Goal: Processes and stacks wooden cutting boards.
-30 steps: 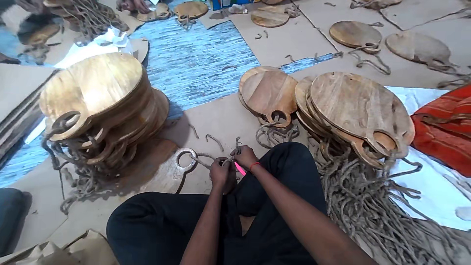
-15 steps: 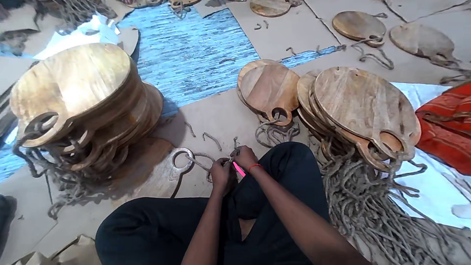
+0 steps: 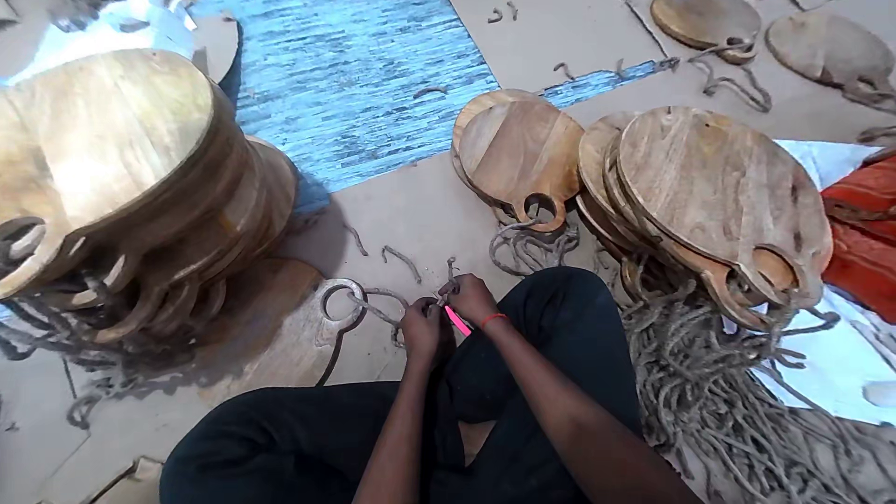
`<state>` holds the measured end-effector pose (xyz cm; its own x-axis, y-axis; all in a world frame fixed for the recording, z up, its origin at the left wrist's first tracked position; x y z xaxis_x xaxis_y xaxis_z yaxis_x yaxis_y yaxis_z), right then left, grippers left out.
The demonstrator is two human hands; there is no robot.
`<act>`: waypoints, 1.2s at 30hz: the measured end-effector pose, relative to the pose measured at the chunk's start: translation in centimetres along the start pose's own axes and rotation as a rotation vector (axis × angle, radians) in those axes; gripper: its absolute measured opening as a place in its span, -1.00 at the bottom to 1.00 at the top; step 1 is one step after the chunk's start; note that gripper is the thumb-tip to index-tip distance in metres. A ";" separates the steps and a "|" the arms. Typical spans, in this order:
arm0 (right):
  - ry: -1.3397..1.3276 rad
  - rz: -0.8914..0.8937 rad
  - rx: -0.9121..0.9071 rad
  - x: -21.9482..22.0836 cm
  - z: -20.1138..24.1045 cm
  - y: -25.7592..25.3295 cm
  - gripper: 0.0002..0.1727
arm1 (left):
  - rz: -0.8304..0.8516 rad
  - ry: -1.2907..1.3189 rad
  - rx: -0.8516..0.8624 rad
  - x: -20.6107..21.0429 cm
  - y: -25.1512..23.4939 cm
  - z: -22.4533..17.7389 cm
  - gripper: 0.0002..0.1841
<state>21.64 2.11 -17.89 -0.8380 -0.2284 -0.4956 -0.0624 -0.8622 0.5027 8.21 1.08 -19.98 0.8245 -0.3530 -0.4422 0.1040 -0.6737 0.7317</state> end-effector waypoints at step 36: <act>0.158 0.029 0.036 0.2 0.6 -1.3 -0.88 | -0.120 -0.245 0.065 0.6 -0.2 -0.8 -0.76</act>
<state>21.23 3.42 -18.26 -0.7443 -0.3235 -0.5843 -0.0612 -0.8382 0.5420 9.12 1.54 -20.03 0.6486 -0.4092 -0.6418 0.1506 -0.7575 0.6352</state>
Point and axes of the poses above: each hand's wrist, its own y-axis away from the middle knuckle, its own x-axis out of the palm, z = x × y, the point moved 5 cm from there along -y, towards the middle knuckle, and after that the axes turned 11 degrees about -x, right-handed, at the moved point
